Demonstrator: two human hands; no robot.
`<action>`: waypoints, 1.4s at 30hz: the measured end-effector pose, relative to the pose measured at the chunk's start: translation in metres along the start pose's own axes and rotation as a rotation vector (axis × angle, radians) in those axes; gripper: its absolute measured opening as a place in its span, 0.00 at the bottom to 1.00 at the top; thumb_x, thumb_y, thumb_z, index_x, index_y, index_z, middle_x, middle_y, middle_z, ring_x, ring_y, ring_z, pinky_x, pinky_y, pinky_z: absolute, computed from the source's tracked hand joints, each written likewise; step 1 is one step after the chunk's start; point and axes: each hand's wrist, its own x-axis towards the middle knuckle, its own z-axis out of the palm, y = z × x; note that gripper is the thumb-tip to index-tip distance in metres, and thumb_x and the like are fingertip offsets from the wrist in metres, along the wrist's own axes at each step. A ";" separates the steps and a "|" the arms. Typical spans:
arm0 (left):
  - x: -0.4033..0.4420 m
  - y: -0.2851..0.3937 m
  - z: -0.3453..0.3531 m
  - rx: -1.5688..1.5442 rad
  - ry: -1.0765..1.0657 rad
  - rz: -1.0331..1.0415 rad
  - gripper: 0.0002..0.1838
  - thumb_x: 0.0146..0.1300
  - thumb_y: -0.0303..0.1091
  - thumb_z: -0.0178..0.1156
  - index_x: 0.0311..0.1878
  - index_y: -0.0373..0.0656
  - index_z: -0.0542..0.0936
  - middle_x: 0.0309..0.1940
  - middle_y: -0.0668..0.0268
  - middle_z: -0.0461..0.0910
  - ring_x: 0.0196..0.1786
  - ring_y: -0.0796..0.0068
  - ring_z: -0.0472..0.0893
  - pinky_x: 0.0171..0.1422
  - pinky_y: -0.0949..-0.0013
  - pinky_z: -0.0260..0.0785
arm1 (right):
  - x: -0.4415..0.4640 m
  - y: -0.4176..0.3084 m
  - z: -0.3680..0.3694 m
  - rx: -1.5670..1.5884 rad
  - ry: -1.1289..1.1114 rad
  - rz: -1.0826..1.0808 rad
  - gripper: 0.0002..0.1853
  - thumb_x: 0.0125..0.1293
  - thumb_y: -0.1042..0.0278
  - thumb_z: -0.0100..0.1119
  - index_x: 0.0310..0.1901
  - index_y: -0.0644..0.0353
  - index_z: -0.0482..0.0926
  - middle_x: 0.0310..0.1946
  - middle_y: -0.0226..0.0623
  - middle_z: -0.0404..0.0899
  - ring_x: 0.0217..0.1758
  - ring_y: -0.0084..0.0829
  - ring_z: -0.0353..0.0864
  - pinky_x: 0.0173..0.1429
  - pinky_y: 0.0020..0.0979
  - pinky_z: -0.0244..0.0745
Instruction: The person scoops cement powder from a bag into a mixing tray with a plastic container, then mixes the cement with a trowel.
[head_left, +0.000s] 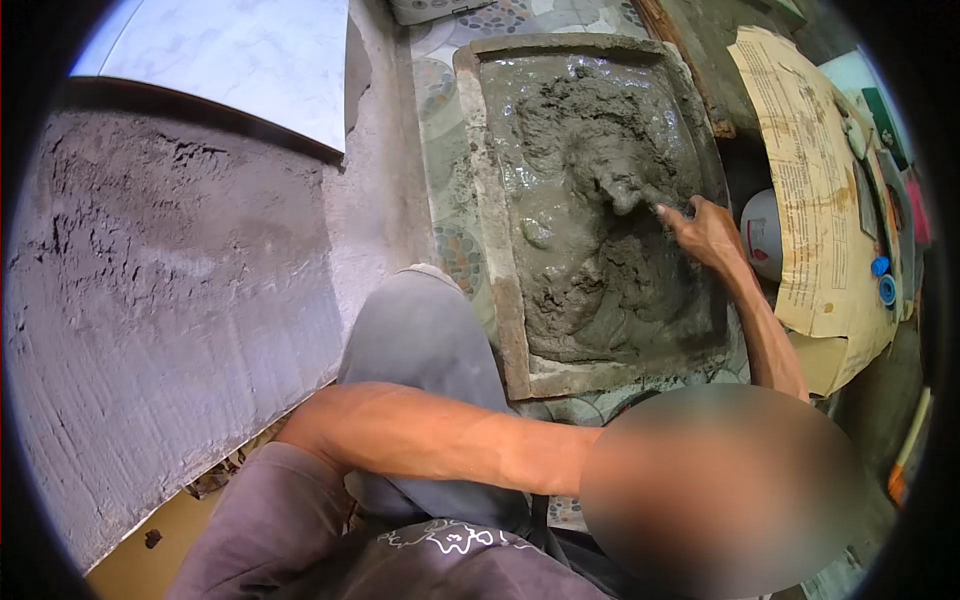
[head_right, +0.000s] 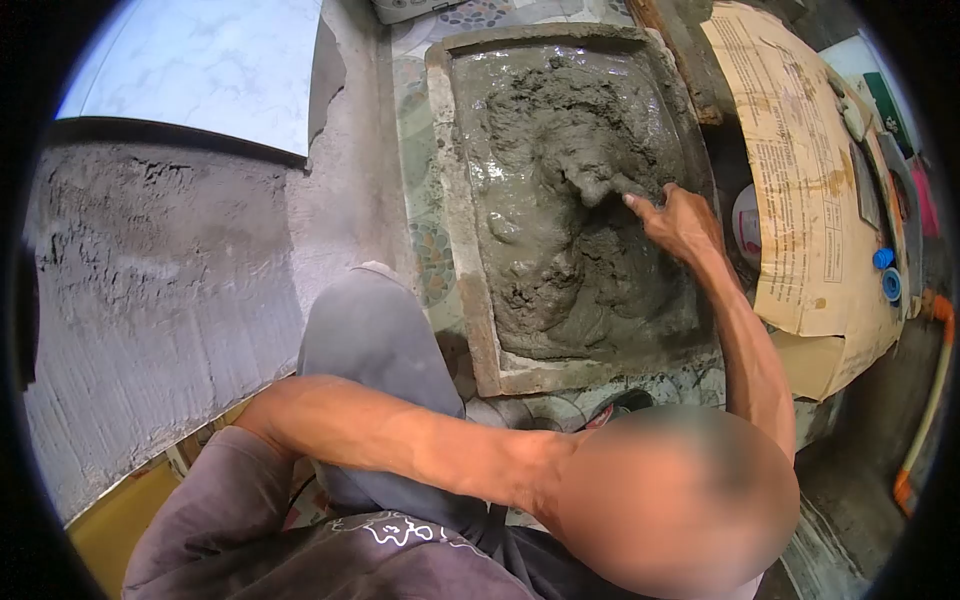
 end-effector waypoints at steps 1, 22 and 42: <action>0.001 0.000 -0.001 -0.009 -0.002 0.006 0.19 0.55 0.36 0.58 0.48 0.35 0.80 0.39 0.63 0.78 0.26 0.77 0.73 0.30 0.72 0.63 | 0.000 -0.006 -0.007 0.103 -0.086 0.097 0.40 0.68 0.38 0.58 0.59 0.76 0.73 0.34 0.57 0.84 0.35 0.46 0.86 0.39 0.47 0.80; 0.010 0.029 -0.010 -0.109 0.056 0.101 0.15 0.58 0.38 0.57 0.43 0.36 0.79 0.37 0.62 0.78 0.26 0.73 0.76 0.32 0.69 0.67 | -0.155 0.017 -0.041 -0.157 -0.322 -0.323 0.25 0.64 0.45 0.65 0.34 0.63 0.71 0.20 0.52 0.77 0.27 0.57 0.80 0.30 0.47 0.73; 0.002 0.024 -0.005 -0.028 0.005 0.083 0.13 0.56 0.39 0.56 0.39 0.40 0.80 0.32 0.65 0.75 0.30 0.71 0.80 0.35 0.68 0.67 | -0.041 0.011 0.027 -0.421 -0.146 -0.626 0.27 0.67 0.37 0.57 0.42 0.59 0.73 0.29 0.43 0.80 0.30 0.45 0.84 0.34 0.42 0.78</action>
